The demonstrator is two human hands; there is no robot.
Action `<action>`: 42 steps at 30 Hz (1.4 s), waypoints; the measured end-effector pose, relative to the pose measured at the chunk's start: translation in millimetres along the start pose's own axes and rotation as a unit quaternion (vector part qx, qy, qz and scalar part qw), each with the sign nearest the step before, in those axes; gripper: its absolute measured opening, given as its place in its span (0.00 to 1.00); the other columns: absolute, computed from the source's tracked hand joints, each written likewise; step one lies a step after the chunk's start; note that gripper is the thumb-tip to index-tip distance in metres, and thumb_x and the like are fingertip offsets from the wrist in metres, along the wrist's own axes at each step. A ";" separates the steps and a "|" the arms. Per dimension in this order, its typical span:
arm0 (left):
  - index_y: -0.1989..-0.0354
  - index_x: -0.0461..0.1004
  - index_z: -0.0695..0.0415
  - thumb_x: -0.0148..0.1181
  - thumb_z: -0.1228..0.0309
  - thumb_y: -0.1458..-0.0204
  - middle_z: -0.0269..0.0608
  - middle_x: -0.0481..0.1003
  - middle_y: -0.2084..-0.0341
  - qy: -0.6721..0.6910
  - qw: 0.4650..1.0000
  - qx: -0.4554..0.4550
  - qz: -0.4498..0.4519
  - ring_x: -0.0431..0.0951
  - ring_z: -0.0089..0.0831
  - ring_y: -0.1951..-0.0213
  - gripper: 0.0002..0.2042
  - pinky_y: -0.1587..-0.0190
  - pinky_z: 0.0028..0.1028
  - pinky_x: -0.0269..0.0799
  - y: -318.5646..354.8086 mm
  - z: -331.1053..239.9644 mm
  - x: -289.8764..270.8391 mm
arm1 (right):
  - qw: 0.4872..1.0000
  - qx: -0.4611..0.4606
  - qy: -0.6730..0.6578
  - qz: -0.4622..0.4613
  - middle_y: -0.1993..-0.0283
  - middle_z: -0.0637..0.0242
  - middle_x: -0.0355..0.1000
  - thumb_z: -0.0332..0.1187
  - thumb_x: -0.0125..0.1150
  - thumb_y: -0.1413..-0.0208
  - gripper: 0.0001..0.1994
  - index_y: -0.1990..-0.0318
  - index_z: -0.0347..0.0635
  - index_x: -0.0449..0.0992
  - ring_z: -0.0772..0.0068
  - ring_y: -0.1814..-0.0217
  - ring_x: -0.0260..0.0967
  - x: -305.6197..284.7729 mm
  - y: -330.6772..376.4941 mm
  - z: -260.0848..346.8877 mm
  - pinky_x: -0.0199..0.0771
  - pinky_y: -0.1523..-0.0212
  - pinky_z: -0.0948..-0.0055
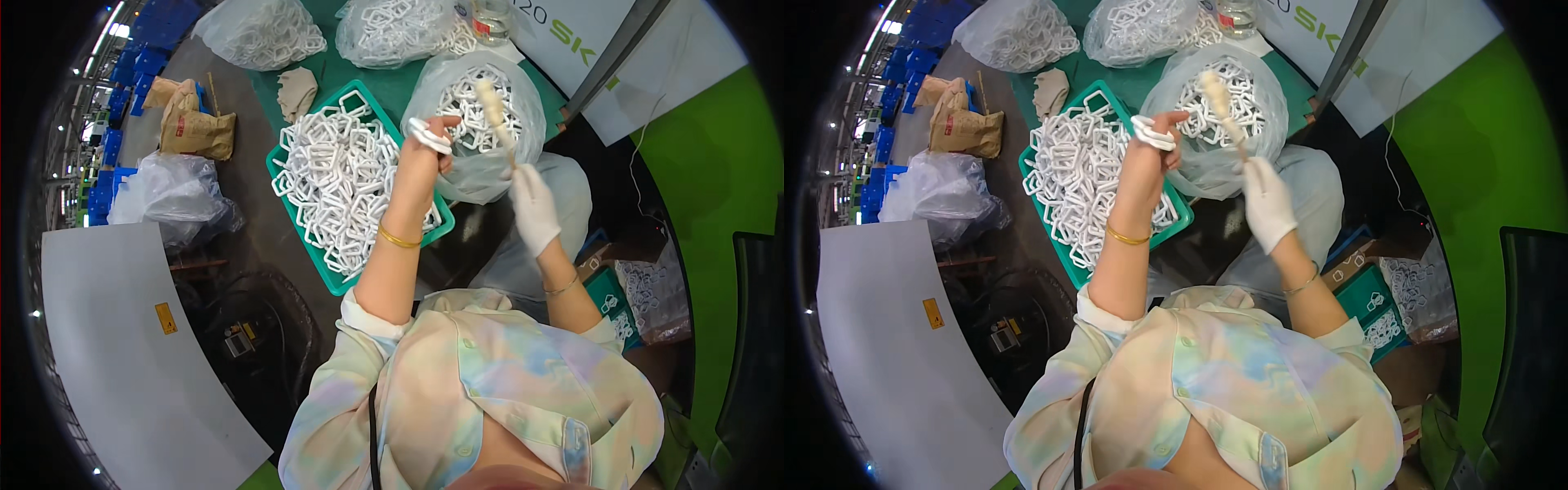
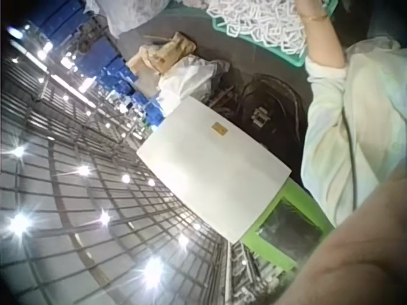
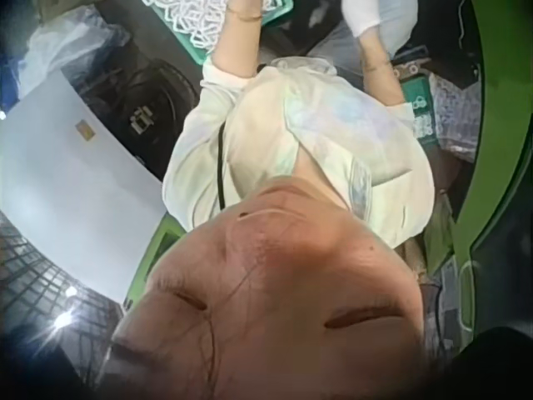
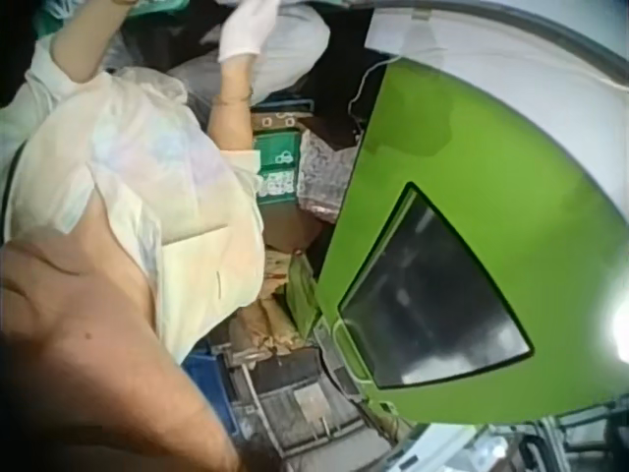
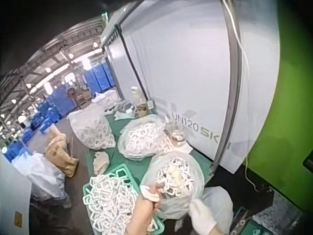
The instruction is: The person collects plastic buckles from a box into a green tray and carries them to a workstation. The person then holds batches of the plastic buckles by hand while an applicator stick is applied to them.
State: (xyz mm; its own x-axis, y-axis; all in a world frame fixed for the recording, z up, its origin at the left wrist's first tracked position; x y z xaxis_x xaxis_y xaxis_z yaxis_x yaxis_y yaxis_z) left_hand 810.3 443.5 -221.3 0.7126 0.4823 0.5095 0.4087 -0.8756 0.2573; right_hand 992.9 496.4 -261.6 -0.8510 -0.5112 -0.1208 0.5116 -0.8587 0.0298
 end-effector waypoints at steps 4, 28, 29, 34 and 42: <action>0.56 0.75 0.61 0.55 0.72 0.43 0.45 0.74 0.71 -0.432 0.891 0.130 -0.045 0.76 0.30 0.77 0.10 0.71 0.29 0.70 -21.2 -8.4 -2.3 | 0.999 0.044 -0.031 -0.001 0.80 0.82 0.52 0.36 0.42 0.31 0.13 0.59 0.40 0.72 0.90 0.80 0.46 -27.8 -8.0 -9.5 0.48 0.79 0.83; 0.60 0.79 0.56 0.61 0.70 0.50 0.41 0.78 0.61 -0.862 0.470 0.163 0.099 0.73 0.42 0.47 0.09 0.43 0.38 0.65 25.3 13.2 -11.7 | 0.996 0.075 -0.037 -0.023 0.77 0.79 0.56 0.34 0.45 0.33 0.12 0.56 0.38 0.75 0.88 0.76 0.50 -46.9 -4.9 -25.2 0.53 0.75 0.82; 0.61 0.78 0.56 0.62 0.72 0.51 0.42 0.78 0.61 -0.790 0.557 0.246 0.069 0.73 0.43 0.48 0.09 0.44 0.38 0.65 31.0 1.1 -5.1 | 0.996 0.076 -0.038 -0.018 0.77 0.79 0.56 0.34 0.45 0.33 0.12 0.56 0.38 0.75 0.88 0.76 0.50 -43.7 -2.2 -23.6 0.53 0.75 0.82; 0.57 0.76 0.56 0.65 0.72 0.55 0.41 0.76 0.60 -0.691 0.615 0.324 -0.199 0.72 0.42 0.53 0.15 0.47 0.44 0.62 49.4 -46.2 -60.2 | 0.995 0.086 -0.058 0.011 0.78 0.83 0.50 0.35 0.43 0.31 0.14 0.49 0.36 0.72 0.92 0.80 0.43 -31.7 7.6 -26.9 0.44 0.79 0.86; 0.55 0.76 0.54 0.66 0.71 0.58 0.39 0.76 0.61 -0.812 0.503 0.213 -0.205 0.72 0.39 0.54 0.18 0.51 0.40 0.61 49.3 -54.3 -92.4 | 0.996 0.064 -0.040 0.046 0.78 0.82 0.51 0.34 0.43 0.32 0.14 0.49 0.35 0.72 0.91 0.78 0.45 -9.1 5.1 -17.4 0.47 0.78 0.85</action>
Point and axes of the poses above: each hand's wrist, its own y-axis away from the middle knuckle, its own x-axis out of the palm, z = x × y, the point moved 4 cm from there along -y, towards the middle knuckle
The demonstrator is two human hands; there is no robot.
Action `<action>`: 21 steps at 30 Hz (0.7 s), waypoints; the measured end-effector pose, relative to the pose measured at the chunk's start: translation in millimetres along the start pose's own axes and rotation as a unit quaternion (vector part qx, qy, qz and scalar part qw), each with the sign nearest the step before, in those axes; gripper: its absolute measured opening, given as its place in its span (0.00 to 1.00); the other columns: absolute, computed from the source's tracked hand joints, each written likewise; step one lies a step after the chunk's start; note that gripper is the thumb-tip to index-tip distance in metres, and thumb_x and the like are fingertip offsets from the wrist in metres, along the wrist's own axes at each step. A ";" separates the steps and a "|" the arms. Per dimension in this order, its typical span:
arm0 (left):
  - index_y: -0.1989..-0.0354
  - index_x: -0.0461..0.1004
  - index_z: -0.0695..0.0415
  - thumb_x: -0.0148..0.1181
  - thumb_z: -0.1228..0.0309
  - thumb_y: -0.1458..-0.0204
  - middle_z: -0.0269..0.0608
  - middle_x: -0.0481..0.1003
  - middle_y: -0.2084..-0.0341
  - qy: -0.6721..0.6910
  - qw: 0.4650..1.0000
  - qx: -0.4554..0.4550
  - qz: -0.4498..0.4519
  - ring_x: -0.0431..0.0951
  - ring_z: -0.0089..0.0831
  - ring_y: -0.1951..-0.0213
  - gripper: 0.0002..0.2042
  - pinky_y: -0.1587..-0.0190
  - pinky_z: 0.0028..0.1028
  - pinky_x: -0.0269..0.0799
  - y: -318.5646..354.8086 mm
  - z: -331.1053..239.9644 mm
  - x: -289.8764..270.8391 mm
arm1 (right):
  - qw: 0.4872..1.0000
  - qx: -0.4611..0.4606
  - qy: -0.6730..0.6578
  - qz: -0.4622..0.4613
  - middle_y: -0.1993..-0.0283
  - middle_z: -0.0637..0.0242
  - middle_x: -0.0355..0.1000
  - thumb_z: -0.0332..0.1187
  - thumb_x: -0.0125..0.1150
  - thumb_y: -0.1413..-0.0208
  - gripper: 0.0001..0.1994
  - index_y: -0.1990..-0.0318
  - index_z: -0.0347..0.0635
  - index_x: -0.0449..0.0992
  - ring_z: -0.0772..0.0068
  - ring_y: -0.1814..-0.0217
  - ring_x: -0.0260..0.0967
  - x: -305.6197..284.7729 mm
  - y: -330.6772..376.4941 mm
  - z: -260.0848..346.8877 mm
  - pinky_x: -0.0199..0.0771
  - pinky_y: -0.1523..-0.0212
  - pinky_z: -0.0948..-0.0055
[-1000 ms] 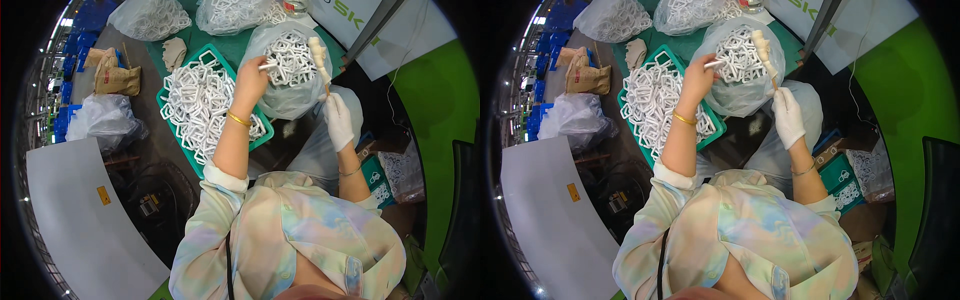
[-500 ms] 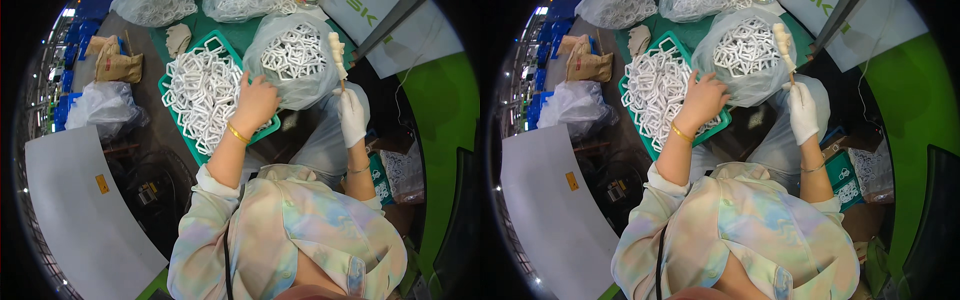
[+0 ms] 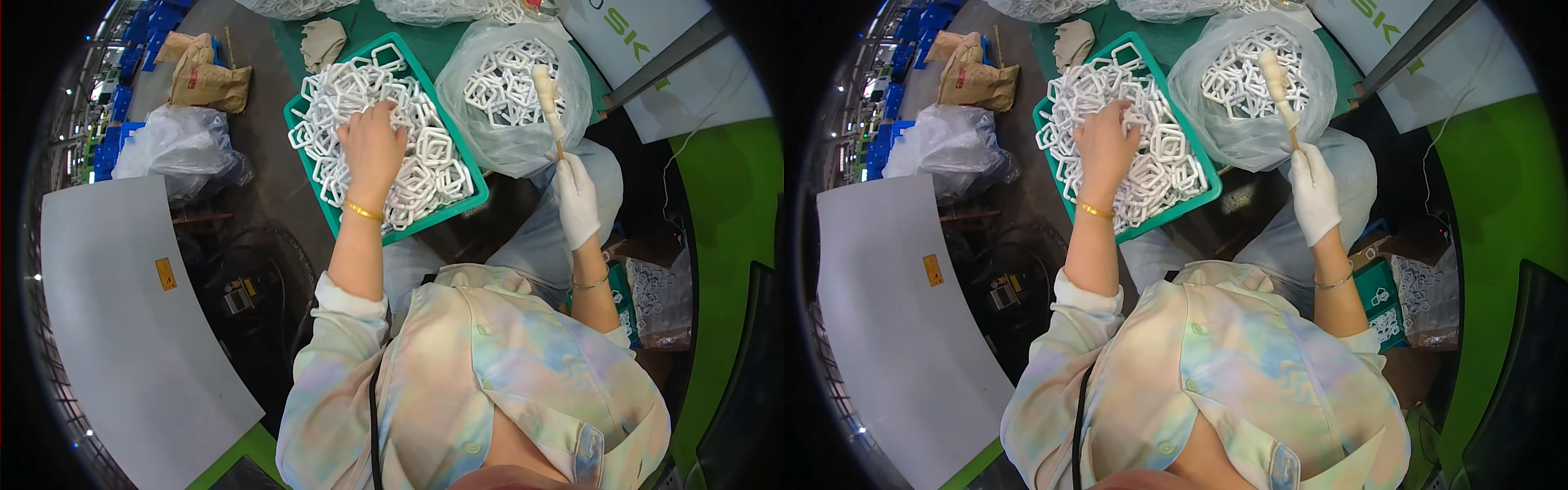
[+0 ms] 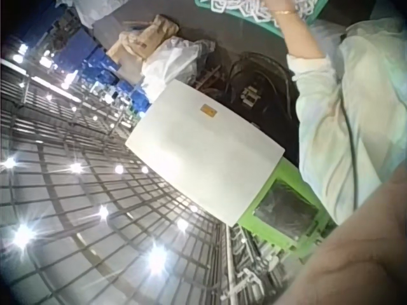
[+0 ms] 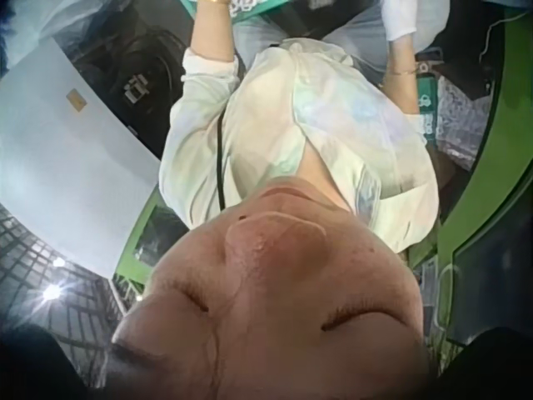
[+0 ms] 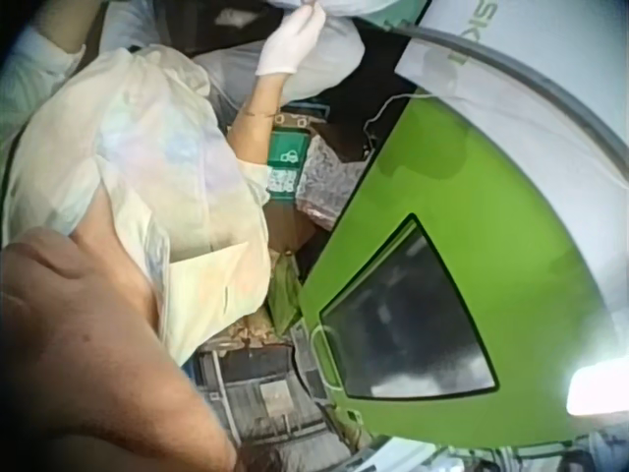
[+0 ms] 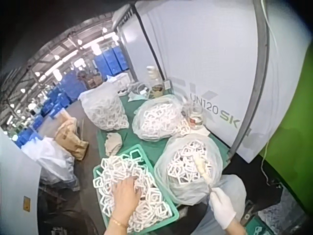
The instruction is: The person collects plastic buckles from a box into a green tray and carries them to a workstation. The person then holds batches of the plastic buckles by hand while an applicator stick is applied to them.
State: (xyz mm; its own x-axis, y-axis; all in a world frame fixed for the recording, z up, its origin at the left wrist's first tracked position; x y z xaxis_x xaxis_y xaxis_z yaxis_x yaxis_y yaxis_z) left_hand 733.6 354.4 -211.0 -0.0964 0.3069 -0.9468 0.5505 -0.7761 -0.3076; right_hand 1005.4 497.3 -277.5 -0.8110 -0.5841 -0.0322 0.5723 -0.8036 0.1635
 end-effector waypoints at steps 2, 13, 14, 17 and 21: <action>0.57 0.75 0.54 0.65 0.72 0.58 0.39 0.76 0.63 0.039 0.999 -0.013 0.026 0.74 0.39 0.56 0.16 0.52 0.40 0.61 -6.6 2.2 7.8 | 1.000 -0.010 0.008 0.007 0.77 0.82 0.52 0.34 0.44 0.32 0.14 0.50 0.35 0.72 0.91 0.78 0.46 6.0 0.0 4.9 0.48 0.77 0.85; 0.60 0.75 0.60 0.56 0.80 0.54 0.48 0.73 0.65 0.282 0.952 -0.108 -0.047 0.75 0.46 0.61 0.12 0.58 0.38 0.71 -19.9 20.6 -8.9 | 0.999 -0.019 0.041 0.001 0.76 0.82 0.53 0.35 0.45 0.32 0.14 0.50 0.37 0.73 0.90 0.75 0.47 5.5 2.6 5.7 0.49 0.75 0.84; 0.60 0.75 0.60 0.56 0.80 0.55 0.48 0.73 0.65 0.297 0.954 -0.051 -0.005 0.74 0.47 0.61 0.11 0.58 0.38 0.71 -22.6 12.5 -4.3 | 0.999 -0.019 0.040 0.001 0.76 0.82 0.53 0.35 0.45 0.32 0.14 0.50 0.37 0.73 0.90 0.75 0.47 6.3 2.3 6.9 0.49 0.75 0.84; 0.61 0.75 0.59 0.57 0.80 0.56 0.47 0.74 0.63 0.256 0.965 0.035 0.044 0.75 0.47 0.61 0.12 0.57 0.38 0.71 -24.5 -1.8 10.7 | 1.000 -0.012 0.022 0.013 0.76 0.82 0.53 0.34 0.45 0.32 0.13 0.50 0.37 0.73 0.90 0.76 0.47 11.0 2.2 10.2 0.48 0.76 0.84; 0.63 0.75 0.59 0.59 0.80 0.60 0.47 0.75 0.63 0.149 0.985 0.077 0.048 0.75 0.48 0.59 0.13 0.56 0.39 0.71 -26.4 -2.1 21.2 | 1.000 -0.014 0.011 0.023 0.76 0.81 0.53 0.33 0.45 0.32 0.13 0.49 0.37 0.73 0.90 0.76 0.48 17.8 4.0 7.4 0.48 0.76 0.84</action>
Point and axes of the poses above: each hand's wrist, its own y-axis away from the middle knuckle, its own x-axis out of the palm, z = x × y, the point moved 4 cm from there along -y, towards the middle knuckle
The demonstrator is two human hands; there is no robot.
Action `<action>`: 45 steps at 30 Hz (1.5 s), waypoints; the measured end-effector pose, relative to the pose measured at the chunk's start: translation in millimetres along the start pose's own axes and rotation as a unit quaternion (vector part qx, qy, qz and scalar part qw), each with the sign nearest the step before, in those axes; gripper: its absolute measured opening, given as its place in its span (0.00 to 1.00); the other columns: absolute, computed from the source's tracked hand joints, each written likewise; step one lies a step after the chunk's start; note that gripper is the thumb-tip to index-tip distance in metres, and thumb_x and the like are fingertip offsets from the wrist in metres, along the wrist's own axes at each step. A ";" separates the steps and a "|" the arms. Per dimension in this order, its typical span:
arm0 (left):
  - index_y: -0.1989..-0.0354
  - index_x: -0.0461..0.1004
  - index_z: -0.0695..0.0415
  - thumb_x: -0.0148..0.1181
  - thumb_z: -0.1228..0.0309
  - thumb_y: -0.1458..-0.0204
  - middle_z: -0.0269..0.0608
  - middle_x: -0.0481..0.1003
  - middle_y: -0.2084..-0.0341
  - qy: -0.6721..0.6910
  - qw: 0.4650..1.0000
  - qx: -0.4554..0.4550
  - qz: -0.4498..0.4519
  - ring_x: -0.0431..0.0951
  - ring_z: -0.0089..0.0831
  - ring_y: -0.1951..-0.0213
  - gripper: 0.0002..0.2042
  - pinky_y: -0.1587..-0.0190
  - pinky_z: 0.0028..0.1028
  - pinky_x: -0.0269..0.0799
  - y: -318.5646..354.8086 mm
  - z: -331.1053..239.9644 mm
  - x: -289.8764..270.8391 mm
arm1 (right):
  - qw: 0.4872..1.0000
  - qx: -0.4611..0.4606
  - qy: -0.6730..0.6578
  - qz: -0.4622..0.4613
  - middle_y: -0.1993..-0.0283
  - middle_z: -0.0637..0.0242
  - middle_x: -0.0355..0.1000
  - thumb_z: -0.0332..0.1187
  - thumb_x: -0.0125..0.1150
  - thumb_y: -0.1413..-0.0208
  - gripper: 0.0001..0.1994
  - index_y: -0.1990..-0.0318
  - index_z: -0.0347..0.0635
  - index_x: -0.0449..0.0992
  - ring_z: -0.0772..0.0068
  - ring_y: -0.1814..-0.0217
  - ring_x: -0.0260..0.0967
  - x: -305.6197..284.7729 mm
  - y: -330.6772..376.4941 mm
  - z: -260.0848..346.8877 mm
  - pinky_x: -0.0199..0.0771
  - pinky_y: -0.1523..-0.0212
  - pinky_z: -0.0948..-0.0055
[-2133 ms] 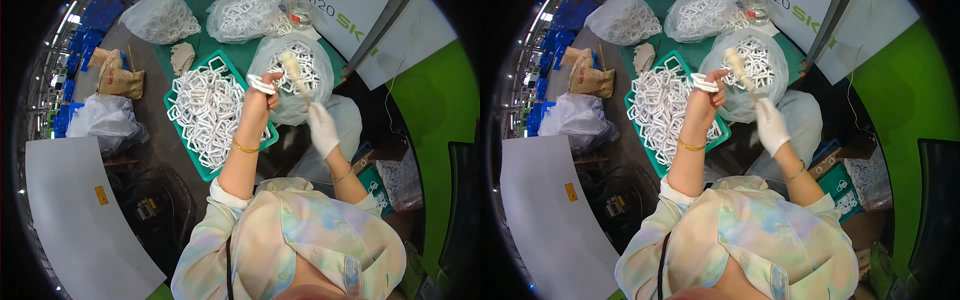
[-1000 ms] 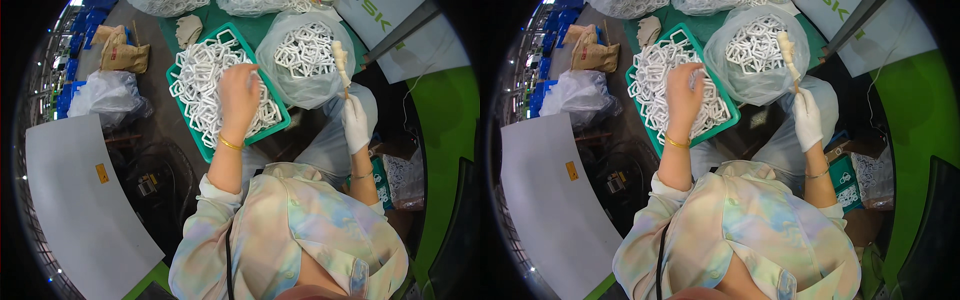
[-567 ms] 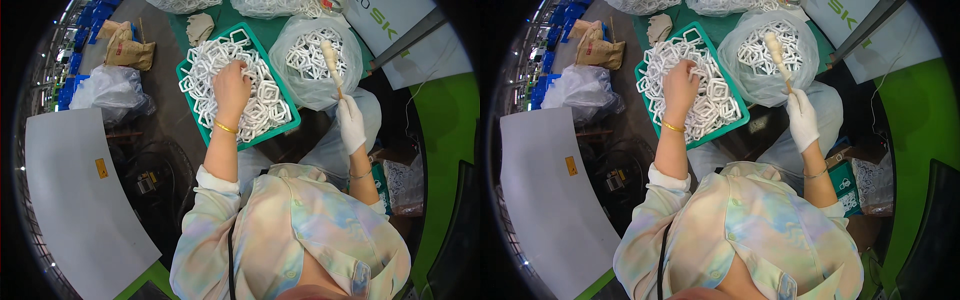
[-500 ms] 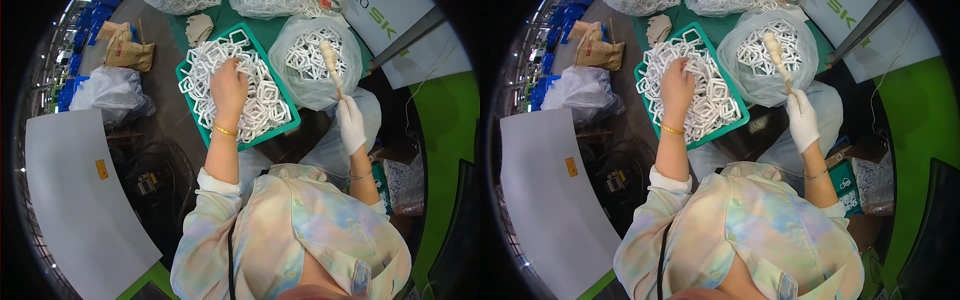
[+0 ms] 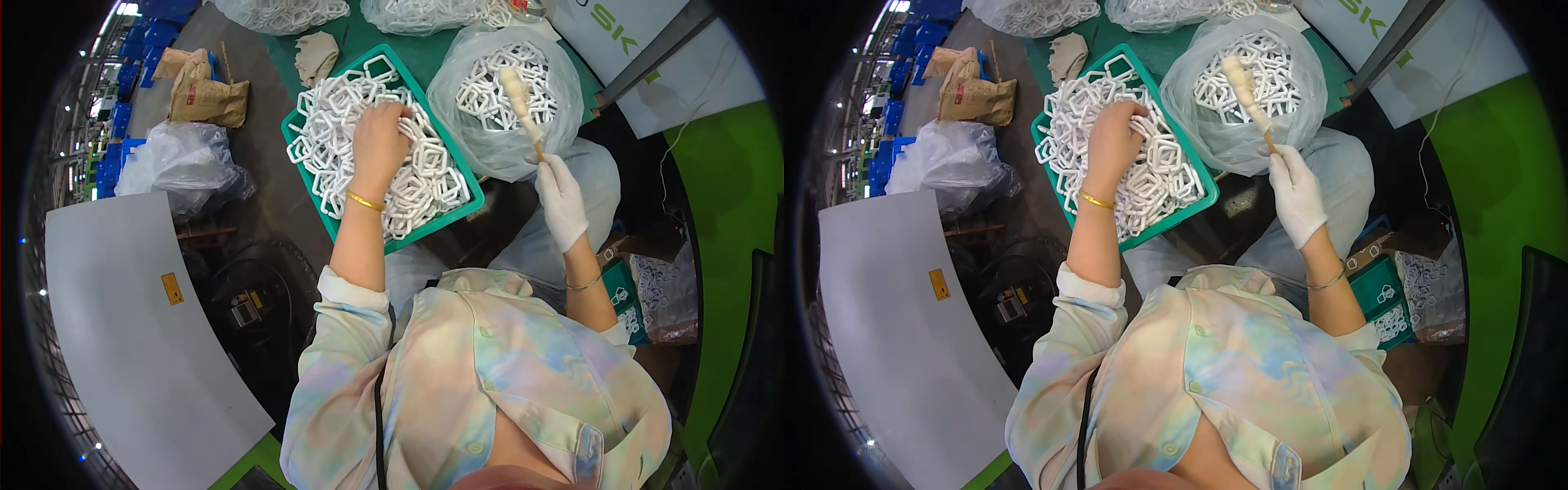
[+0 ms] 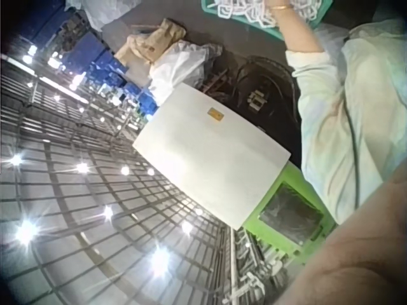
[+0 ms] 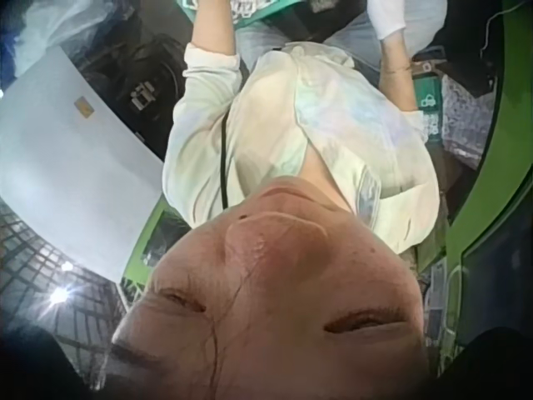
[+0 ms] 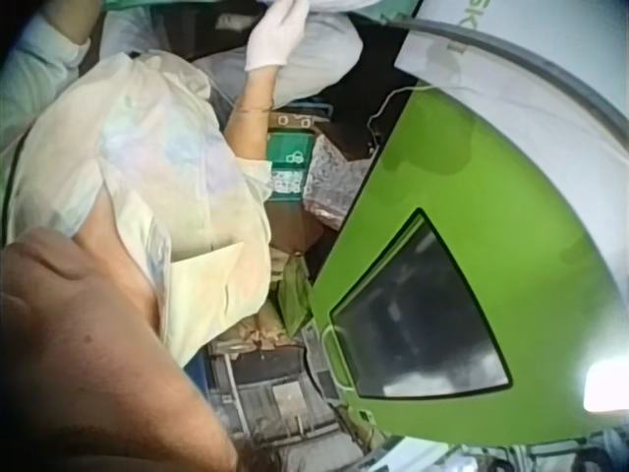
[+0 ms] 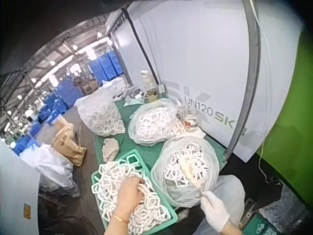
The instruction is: The person collects plastic buckles from a box into a green tray and carries them to a workstation. The person then holds batches of the plastic buckles by hand while an applicator stick is applied to them.
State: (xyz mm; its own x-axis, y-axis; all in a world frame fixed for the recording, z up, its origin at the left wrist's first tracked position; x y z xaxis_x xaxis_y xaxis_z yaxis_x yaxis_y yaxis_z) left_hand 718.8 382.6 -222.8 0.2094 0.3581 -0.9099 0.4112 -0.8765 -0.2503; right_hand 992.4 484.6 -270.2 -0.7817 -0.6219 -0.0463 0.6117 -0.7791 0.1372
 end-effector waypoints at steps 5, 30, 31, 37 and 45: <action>0.64 0.75 0.59 0.55 0.83 0.55 0.44 0.77 0.64 0.135 0.980 -0.114 -0.087 0.79 0.37 0.62 0.10 0.58 0.30 0.73 15.9 8.4 -16.7 | 0.999 -0.027 0.023 0.005 0.75 0.80 0.56 0.33 0.46 0.33 0.14 0.47 0.37 0.70 0.89 0.76 0.50 9.4 5.1 0.6 0.52 0.75 0.84; 0.53 0.72 0.60 0.54 0.75 0.41 0.38 0.74 0.64 0.555 0.812 -0.166 -0.071 0.75 0.26 0.61 0.09 0.60 0.26 0.71 28.0 -99.3 4.0 | 0.991 -0.057 0.099 0.069 0.65 0.63 0.71 0.33 0.61 0.44 0.17 0.50 0.36 0.69 0.79 0.65 0.65 51.5 -15.7 79.9 0.68 0.61 0.75; 0.55 0.73 0.60 0.53 0.76 0.42 0.38 0.74 0.65 0.274 0.954 -0.065 -0.102 0.75 0.26 0.61 0.08 0.61 0.27 0.71 25.0 -101.6 -10.4 | 0.984 -0.014 0.143 0.108 0.65 0.63 0.71 0.34 0.61 0.44 0.17 0.50 0.36 0.68 0.79 0.65 0.65 51.6 -15.9 77.9 0.69 0.61 0.75; 0.59 0.73 0.60 0.47 0.75 0.40 0.37 0.75 0.67 0.504 0.838 -0.210 0.000 0.73 0.25 0.70 0.07 0.68 0.28 0.69 16.2 -86.3 2.8 | 0.976 -0.196 0.094 0.030 0.69 0.58 0.69 0.32 0.50 0.36 0.11 0.50 0.40 0.68 0.71 0.68 0.67 44.3 4.2 60.3 0.68 0.63 0.71; 0.47 0.67 0.61 0.45 0.69 0.37 0.36 0.72 0.65 0.900 0.360 -0.224 0.095 0.72 0.27 0.63 0.14 0.59 0.28 0.69 14.8 -84.2 42.2 | 0.986 -0.125 0.104 -0.023 0.67 0.57 0.70 0.33 0.50 0.36 0.10 0.52 0.37 0.70 0.69 0.68 0.68 33.4 14.5 58.8 0.69 0.61 0.72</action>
Point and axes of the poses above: each hand's wrist, its own y-axis away from the middle knuckle, its own x-axis out of the palm, z = x × y, the point moved 4 cm from there along -y, towards the middle knuckle
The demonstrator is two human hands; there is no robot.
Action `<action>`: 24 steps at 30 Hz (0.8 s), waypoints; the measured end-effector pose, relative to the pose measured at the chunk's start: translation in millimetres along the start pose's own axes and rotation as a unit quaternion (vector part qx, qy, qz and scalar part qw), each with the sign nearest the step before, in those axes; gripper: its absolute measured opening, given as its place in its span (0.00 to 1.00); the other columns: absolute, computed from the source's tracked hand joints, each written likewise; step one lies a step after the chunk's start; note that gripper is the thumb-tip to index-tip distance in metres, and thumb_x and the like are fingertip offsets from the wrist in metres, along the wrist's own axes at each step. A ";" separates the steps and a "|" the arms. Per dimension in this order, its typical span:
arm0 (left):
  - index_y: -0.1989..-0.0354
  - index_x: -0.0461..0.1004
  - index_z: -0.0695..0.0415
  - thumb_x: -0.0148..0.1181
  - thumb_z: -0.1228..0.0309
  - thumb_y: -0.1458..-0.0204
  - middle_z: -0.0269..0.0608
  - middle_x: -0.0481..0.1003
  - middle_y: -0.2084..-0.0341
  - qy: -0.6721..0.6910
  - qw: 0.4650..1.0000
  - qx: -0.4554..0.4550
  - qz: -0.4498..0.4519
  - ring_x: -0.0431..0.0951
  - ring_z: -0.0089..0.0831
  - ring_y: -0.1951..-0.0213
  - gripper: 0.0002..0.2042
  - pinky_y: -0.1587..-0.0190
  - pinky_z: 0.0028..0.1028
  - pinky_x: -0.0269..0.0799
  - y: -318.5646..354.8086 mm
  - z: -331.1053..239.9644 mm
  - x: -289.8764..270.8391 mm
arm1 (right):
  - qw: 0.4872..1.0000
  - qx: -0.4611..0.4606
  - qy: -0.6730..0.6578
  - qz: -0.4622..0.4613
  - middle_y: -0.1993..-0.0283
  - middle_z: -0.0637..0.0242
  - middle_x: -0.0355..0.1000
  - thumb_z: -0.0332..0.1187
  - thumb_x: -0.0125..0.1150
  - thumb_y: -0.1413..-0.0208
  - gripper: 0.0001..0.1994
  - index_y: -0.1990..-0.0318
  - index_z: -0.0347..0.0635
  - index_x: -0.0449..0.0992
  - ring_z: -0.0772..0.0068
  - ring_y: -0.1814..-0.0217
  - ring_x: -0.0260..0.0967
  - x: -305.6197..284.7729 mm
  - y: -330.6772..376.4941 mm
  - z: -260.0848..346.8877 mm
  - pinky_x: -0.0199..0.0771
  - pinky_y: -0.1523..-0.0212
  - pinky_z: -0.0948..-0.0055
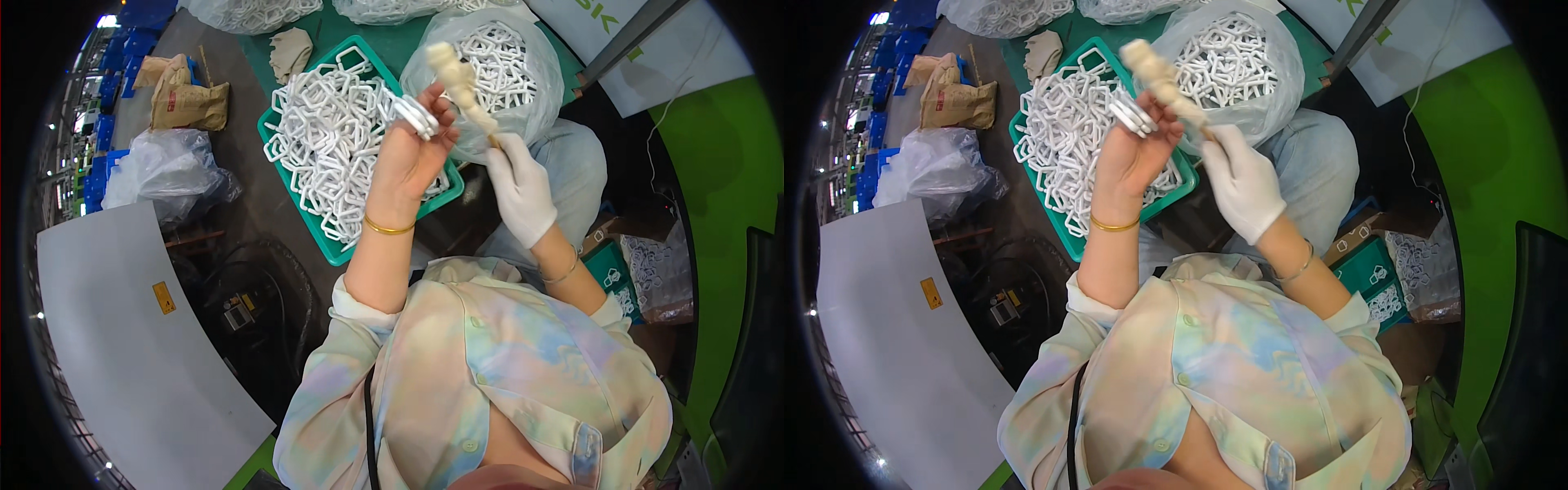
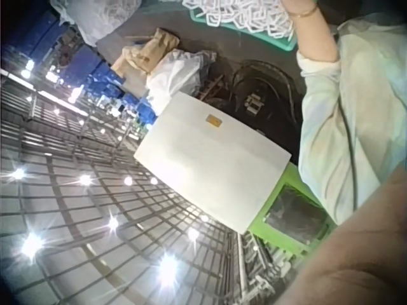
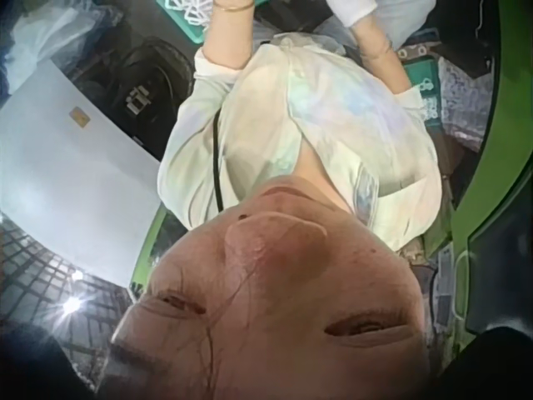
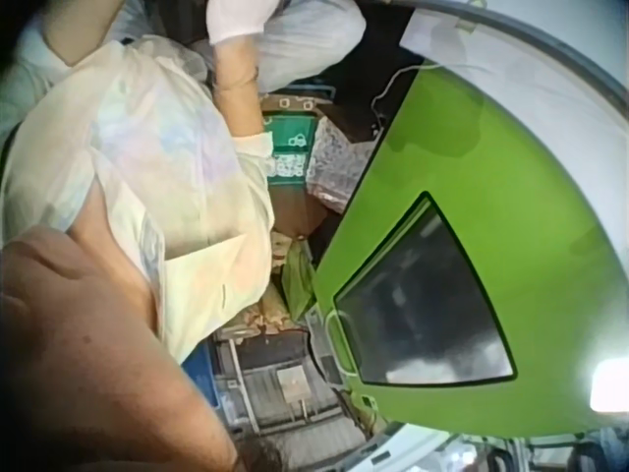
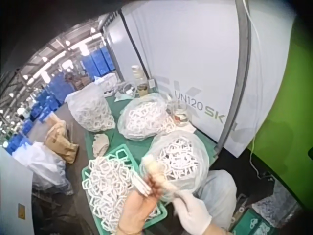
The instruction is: The person collects plastic buckles from a box into a green tray and carries them to a workstation. The person then holds batches of the plastic buckles by hand while an applicator stick is applied to them.
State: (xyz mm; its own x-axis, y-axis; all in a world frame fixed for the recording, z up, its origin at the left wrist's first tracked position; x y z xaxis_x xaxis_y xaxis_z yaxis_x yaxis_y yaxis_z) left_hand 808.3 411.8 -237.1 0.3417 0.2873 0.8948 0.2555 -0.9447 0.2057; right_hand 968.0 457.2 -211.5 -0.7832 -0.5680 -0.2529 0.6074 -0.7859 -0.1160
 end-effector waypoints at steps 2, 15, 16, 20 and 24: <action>0.44 0.66 0.62 0.46 0.69 0.37 0.39 0.73 0.59 -0.067 0.993 0.019 -0.092 0.74 0.31 0.56 0.16 0.53 0.30 0.71 -0.4 14.3 16.4 | 1.000 0.004 -0.022 -0.007 0.66 0.60 0.69 0.34 0.54 0.38 0.11 0.53 0.37 0.70 0.73 0.66 0.66 4.4 -7.8 11.6 0.69 0.59 0.74; 0.36 0.61 0.60 0.51 0.75 0.40 0.46 0.62 0.36 0.103 0.994 -0.012 0.026 0.66 0.39 0.38 0.22 0.32 0.40 0.58 1.7 18.5 22.2 | 0.999 -0.008 -0.023 -0.038 0.68 0.57 0.72 0.36 0.51 0.36 0.11 0.53 0.39 0.70 0.60 0.65 0.70 -7.0 -19.3 -10.2 0.69 0.63 0.66; 0.36 0.60 0.60 0.48 0.77 0.39 0.47 0.60 0.35 0.116 0.993 -0.004 0.033 0.62 0.41 0.35 0.22 0.31 0.43 0.54 1.5 17.0 20.4 | 0.999 -0.046 0.026 0.000 0.69 0.48 0.72 0.37 0.50 0.36 0.09 0.55 0.42 0.70 0.45 0.65 0.72 -3.4 -13.7 -7.7 0.70 0.65 0.59; 0.38 0.62 0.61 0.52 0.76 0.40 0.47 0.65 0.39 0.071 0.997 0.015 0.026 0.64 0.41 0.37 0.21 0.32 0.42 0.57 2.3 17.4 13.9 | 0.995 0.059 0.080 -0.013 0.69 0.47 0.72 0.38 0.47 0.35 0.08 0.57 0.46 0.70 0.41 0.62 0.70 -11.9 -17.0 -22.8 0.67 0.65 0.50; 0.39 0.62 0.64 0.50 0.81 0.43 0.50 0.68 0.43 0.058 0.998 0.014 0.013 0.66 0.43 0.39 0.22 0.32 0.42 0.59 3.1 15.4 34.3 | 0.997 0.031 0.070 0.015 0.68 0.47 0.72 0.38 0.47 0.35 0.09 0.57 0.45 0.70 0.40 0.61 0.70 -13.5 -12.5 -15.8 0.68 0.64 0.51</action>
State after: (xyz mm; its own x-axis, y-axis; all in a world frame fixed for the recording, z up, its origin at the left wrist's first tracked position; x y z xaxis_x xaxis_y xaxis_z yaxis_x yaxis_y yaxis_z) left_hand 834.8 421.1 -211.9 0.2426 0.2411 0.9397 0.2727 -0.9465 0.1724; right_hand 973.1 478.6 -221.8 -0.7355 -0.5557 -0.3876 0.6181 -0.7846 -0.0482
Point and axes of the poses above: each hand's wrist, its own y-axis away from the middle knuckle, its own x-axis out of the palm, z = x × y, the point moved 4 cm from there along -y, towards the middle knuckle
